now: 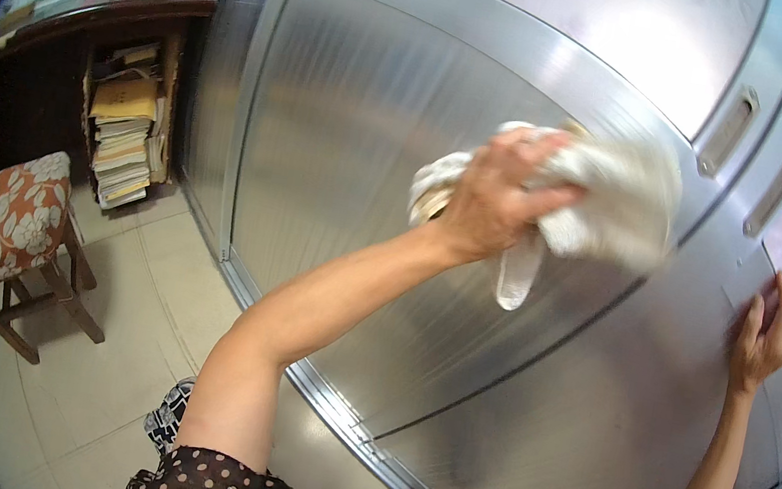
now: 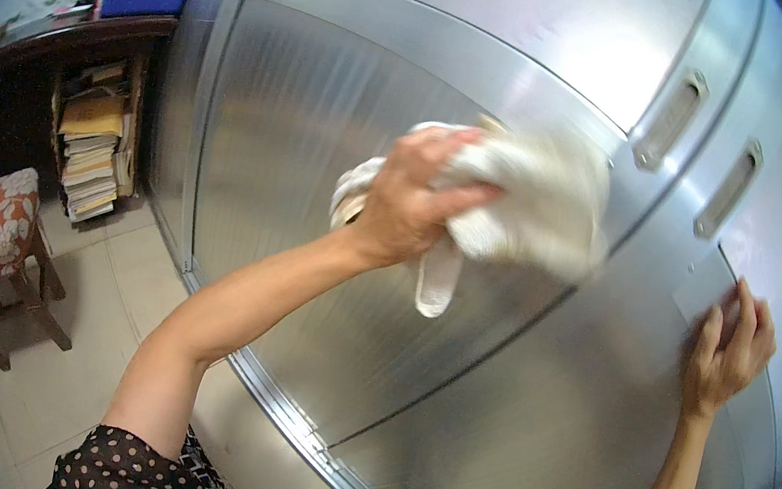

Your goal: The person wipes the sliding doors of a wardrobe with a white cloth, moving from the top to the bottom and across the panels. They then wipe the surface of a nearby wooden desk, cleaning around a small air cooler and other items. The person returns to the wardrobe to wipe the doors again.

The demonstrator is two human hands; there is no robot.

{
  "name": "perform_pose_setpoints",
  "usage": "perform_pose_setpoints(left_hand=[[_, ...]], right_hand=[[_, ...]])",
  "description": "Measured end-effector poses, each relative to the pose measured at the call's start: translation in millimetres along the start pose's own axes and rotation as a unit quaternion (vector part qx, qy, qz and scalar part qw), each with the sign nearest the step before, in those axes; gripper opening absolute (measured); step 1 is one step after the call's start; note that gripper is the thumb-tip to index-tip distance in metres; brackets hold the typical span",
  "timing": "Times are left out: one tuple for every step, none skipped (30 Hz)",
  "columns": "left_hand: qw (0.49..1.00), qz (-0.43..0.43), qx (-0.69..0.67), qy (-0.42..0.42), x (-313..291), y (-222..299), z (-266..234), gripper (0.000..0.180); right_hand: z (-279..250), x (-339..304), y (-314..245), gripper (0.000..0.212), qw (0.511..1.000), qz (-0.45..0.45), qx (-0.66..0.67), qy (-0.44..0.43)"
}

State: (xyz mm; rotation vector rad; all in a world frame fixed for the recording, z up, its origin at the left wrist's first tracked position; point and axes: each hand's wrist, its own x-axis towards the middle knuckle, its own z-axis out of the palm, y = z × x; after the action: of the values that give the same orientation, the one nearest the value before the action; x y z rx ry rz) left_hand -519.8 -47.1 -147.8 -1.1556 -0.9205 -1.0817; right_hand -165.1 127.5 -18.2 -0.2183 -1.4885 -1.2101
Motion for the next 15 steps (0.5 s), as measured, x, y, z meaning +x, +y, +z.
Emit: perform_pose_setpoints(left_hand=[[1.0,0.018,0.002,0.005,7.5,-12.3,2.6,0.023],[0.999,0.04,0.006,0.007,16.7,-29.1,0.4,0.019],[0.999,0.011,0.047,0.024,25.1,-52.5,-6.9,0.023],[0.994,-0.05,0.098,0.018,25.2,-76.2,-15.5,0.033],[0.978,-0.132,0.164,-0.005,22.5,-99.8,-26.0,0.033],[0.952,-0.276,0.13,0.02,18.8,-119.3,-33.5,0.034],[0.904,-0.414,0.092,0.046,20.8,-133.3,-44.1,0.036],[0.849,-0.511,0.067,0.118,27.6,-147.9,-51.2,0.036],[0.841,-0.531,0.058,0.081,31.7,-156.9,-54.9,0.038],[0.828,-0.557,0.039,0.036,36.3,-153.8,-47.6,0.04],[0.916,-0.37,0.157,0.003,18.8,-172.4,-23.0,0.039],[0.929,-0.249,0.265,0.067,22.3,-159.2,-7.5,0.037],[0.958,-0.182,0.218,0.031,25.4,-138.5,-12.3,0.037],[0.978,-0.111,0.176,-0.003,34.7,-126.1,-27.5,0.037],[0.979,-0.108,0.174,-0.001,32.8,-137.7,-32.2,0.039]], right_hand=[[-0.2,-0.3,1.7,0.037,1.0,-0.002,0.002,-0.003],[0.4,-0.5,2.3,0.037,1.0,0.0,0.006,-0.004],[1.8,0.8,1.6,0.037,1.0,0.002,0.01,-0.005],[2.6,-1.5,2.4,0.037,1.0,0.01,0.008,-0.008],[4.6,-3.1,1.1,0.037,1.0,0.02,0.008,-0.01],[8.2,-4.7,0.5,0.037,0.999,0.031,0.006,-0.012],[8.6,-3.2,1.3,0.037,0.999,0.028,0.01,-0.013],[7.2,0.5,-1.2,0.037,1.0,0.028,0.006,-0.008],[5.4,5.2,-3.4,0.036,1.0,0.028,0.002,-0.003],[2.0,2.7,-1.1,0.036,1.0,0.024,-0.011,-0.009],[4.5,-1.5,0.5,0.035,0.999,0.035,-0.017,-0.015],[8.0,-3.9,-1.5,0.034,0.999,0.043,-0.019,-0.018],[6.8,-6.4,2.4,0.034,0.998,0.045,-0.03,-0.027],[7.6,-6.8,3.8,0.033,0.998,0.05,-0.035,-0.03],[8.8,-8.0,6.9,0.032,0.998,0.036,-0.042,-0.033]])
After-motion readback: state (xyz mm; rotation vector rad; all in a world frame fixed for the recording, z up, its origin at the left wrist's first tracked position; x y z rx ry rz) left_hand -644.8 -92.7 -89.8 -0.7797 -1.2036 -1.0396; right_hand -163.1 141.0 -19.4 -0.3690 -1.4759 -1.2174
